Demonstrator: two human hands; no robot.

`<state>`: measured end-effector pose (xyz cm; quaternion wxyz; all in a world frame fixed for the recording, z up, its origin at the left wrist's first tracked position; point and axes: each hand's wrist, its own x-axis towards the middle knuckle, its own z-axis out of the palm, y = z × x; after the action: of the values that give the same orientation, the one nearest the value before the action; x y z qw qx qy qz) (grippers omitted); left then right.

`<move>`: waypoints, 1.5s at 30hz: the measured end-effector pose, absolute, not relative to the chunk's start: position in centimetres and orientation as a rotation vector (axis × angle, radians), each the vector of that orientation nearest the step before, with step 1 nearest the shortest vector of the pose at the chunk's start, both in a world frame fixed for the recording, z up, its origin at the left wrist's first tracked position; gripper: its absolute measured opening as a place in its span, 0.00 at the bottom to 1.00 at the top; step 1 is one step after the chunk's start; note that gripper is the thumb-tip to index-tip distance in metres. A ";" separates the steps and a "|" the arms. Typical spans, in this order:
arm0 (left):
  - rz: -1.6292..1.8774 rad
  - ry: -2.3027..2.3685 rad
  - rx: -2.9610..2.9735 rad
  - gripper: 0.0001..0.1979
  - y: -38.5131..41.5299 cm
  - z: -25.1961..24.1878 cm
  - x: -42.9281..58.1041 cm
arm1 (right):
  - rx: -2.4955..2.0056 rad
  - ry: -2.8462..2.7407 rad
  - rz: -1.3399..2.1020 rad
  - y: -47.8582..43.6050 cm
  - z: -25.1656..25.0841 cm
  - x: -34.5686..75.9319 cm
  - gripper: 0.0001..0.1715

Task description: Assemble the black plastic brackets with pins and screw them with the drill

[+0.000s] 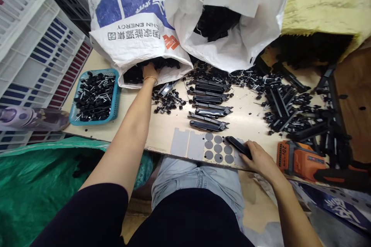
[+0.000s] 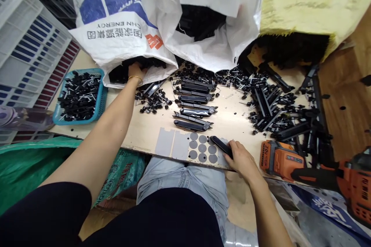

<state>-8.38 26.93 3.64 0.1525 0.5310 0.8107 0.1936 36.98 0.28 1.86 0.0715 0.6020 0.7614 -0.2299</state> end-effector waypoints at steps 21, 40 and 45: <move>0.142 1.504 2.146 0.16 0.3 0.7 4.5 | 1.781 2.346 -0.681 -0.9 2.1 26.0 0.21; 0.941 1.558 2.062 0.14 -2.6 -3.7 8.2 | 2.116 2.083 -0.923 -2.6 2.0 22.6 0.23; 0.941 1.527 2.135 0.14 -2.7 -3.8 8.3 | 2.113 2.121 -0.908 -2.5 1.7 22.5 0.22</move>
<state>8.31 -2.67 -3.82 0.1756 0.7539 0.5390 0.3322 22.49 -2.51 1.67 0.0067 0.6755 0.6778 -0.2901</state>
